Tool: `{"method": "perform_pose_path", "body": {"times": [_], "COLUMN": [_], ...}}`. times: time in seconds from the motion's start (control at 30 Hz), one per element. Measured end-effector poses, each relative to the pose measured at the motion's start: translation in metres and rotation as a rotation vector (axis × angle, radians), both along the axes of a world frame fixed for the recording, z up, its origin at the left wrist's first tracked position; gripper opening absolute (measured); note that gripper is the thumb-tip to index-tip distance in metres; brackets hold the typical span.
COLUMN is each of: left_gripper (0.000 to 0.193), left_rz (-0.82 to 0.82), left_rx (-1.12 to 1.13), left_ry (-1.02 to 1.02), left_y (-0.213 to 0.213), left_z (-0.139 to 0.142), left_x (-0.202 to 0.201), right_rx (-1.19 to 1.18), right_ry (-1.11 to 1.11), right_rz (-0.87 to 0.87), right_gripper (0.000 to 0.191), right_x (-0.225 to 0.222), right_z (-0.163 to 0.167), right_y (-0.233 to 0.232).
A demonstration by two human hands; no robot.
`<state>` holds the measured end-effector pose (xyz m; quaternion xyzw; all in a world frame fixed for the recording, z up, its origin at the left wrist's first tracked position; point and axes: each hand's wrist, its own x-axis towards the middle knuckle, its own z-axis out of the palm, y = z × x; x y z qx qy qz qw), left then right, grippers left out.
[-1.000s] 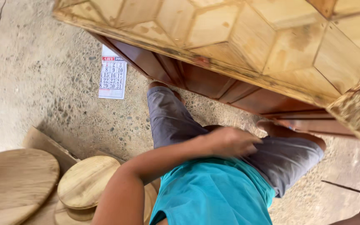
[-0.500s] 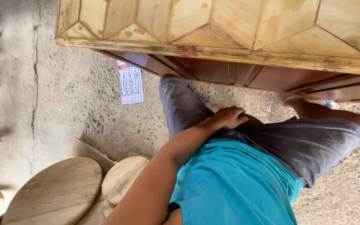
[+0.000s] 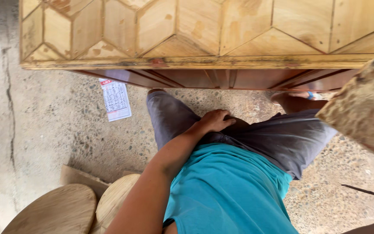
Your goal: The person applies wood filler to the seams of a geometric wooden tabletop using a small metal spatula. They repeatedly scoop filler from a small wooden board and spread it into the joints between the hexagonal wood pieces.
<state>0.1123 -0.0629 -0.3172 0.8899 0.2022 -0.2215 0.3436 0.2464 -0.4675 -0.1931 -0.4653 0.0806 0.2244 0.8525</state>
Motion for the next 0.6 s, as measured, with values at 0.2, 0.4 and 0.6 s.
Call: {"method": "perform_pose_path", "body": {"times": [0.2, 0.4, 0.6], "left_gripper": [0.075, 0.087, 0.056], "left_rz": [0.335, 0.544, 1.03], "left_rx": [-1.134, -1.775, -1.42], "left_ry": [-0.378, -0.587, -0.776], "left_y": [-0.017, -0.031, 0.002], "left_z": [0.071, 0.158, 0.213], "left_x": [0.002, -0.061, -0.093], "right_rx": [0.032, -0.139, -0.371], "right_ry": [-0.09, -0.091, -0.574], "right_rz": [0.046, 0.365, 0.864], "right_gripper": [0.029, 0.025, 0.058], "right_x": [-0.002, -0.009, 0.011], "right_z": [0.038, 0.042, 0.063], "right_y": [0.038, 0.11, 0.155]}}
